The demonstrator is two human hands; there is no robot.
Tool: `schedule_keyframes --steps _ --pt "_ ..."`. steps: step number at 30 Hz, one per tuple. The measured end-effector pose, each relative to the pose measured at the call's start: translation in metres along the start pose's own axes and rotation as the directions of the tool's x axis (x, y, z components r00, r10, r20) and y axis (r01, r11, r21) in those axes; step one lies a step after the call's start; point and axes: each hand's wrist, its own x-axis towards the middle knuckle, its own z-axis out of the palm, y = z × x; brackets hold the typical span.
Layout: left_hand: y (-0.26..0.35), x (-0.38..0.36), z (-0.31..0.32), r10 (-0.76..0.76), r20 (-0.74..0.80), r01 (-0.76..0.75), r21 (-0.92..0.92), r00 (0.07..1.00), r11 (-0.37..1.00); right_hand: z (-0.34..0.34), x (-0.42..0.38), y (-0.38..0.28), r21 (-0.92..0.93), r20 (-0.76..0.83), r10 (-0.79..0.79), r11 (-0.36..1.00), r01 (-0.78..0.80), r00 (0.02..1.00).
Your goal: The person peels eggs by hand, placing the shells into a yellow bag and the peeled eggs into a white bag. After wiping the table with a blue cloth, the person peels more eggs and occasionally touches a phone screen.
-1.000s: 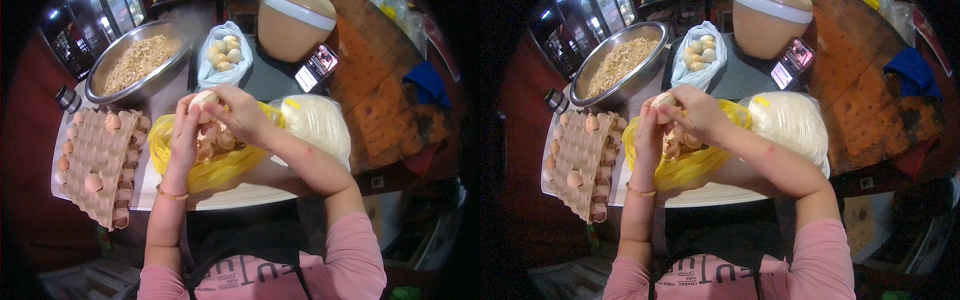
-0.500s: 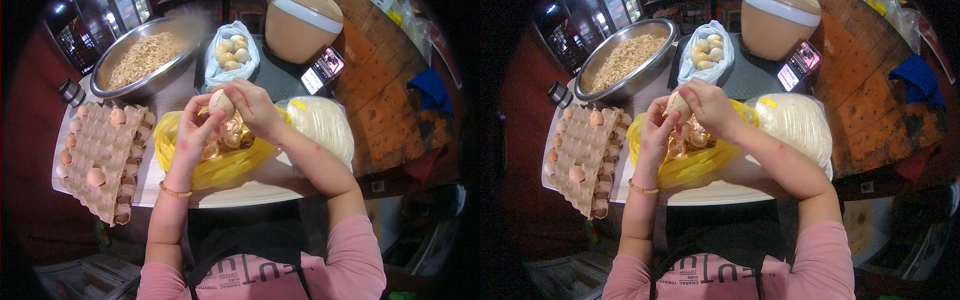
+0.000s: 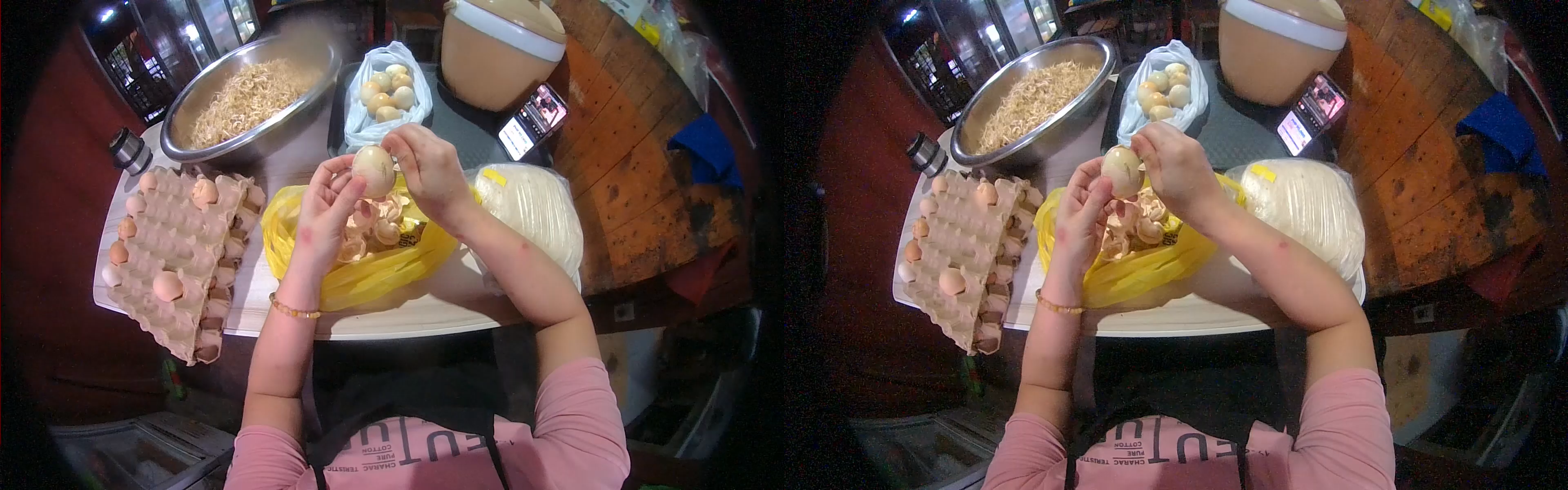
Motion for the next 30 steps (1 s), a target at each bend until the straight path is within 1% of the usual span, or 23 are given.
schedule_keyframes --steps 3,6,8,9,11,12,15,16,18,19,21,25,27,29,30 --pt "0.001 0.000 -0.001 0.000 0.007 0.000 0.018 1.000 1.000 -0.003 0.001 0.001 0.018 0.010 0.017 1.000 -0.017 1.000" --pt "0.000 0.002 0.000 -0.008 -0.005 0.008 -0.002 1.000 1.000 -0.001 -0.001 0.001 0.054 0.041 0.041 0.998 -0.044 0.998" --pt "0.001 0.001 0.004 0.030 -0.049 -0.030 0.009 0.998 1.000 0.005 -0.003 -0.001 0.221 0.055 0.108 0.968 -0.117 0.993" --pt "0.000 0.001 0.004 0.027 -0.044 -0.027 0.007 0.999 1.000 0.006 -0.004 -0.003 0.218 0.052 0.110 0.969 -0.119 0.993" --pt "-0.003 0.001 0.005 0.075 -0.066 -0.073 0.031 0.995 0.997 0.009 -0.006 -0.007 0.160 0.121 0.083 0.982 -0.102 0.989" --pt "-0.003 0.000 0.005 0.072 -0.064 -0.070 0.029 0.995 0.997 0.010 -0.007 -0.006 0.130 0.141 0.097 0.985 -0.116 0.985" --pt "-0.003 0.001 0.005 0.062 -0.057 -0.060 0.031 0.996 0.998 0.008 -0.007 -0.008 0.130 0.182 0.107 0.983 -0.132 0.977" --pt "-0.004 0.001 0.005 0.072 -0.056 -0.069 0.046 0.996 0.997 0.008 -0.007 -0.007 0.131 0.183 0.108 0.982 -0.133 0.977" --pt "-0.004 0.000 0.005 0.081 -0.055 -0.078 0.060 0.995 0.995 0.010 -0.008 -0.004 0.141 0.145 0.060 0.987 -0.081 0.988" --pt "-0.003 0.000 0.005 0.084 -0.047 -0.080 0.079 0.995 0.994 0.011 -0.008 -0.004 0.141 0.145 0.061 0.987 -0.082 0.988" --pt "-0.002 -0.001 0.006 0.087 -0.040 -0.083 0.097 0.995 0.992 0.011 -0.008 -0.003 0.120 0.110 0.113 0.985 -0.126 0.987" --pt "-0.001 -0.001 0.006 0.084 -0.041 -0.080 0.090 0.996 0.993 0.009 -0.006 -0.004 0.129 0.084 0.100 0.985 -0.111 0.991" --pt "-0.001 -0.001 0.005 0.089 -0.042 -0.085 0.086 0.995 0.993 0.006 -0.005 -0.002 0.060 0.144 0.128 0.989 -0.138 0.981" --pt "0.001 0.000 0.004 0.039 -0.031 -0.037 0.043 0.999 0.998 0.006 -0.005 -0.001 0.043 0.118 0.111 0.992 -0.117 0.987" --pt "0.002 0.000 0.004 0.041 -0.035 -0.039 0.047 0.999 0.998 0.007 -0.005 0.000 0.024 0.092 0.096 0.995 -0.098 0.991"
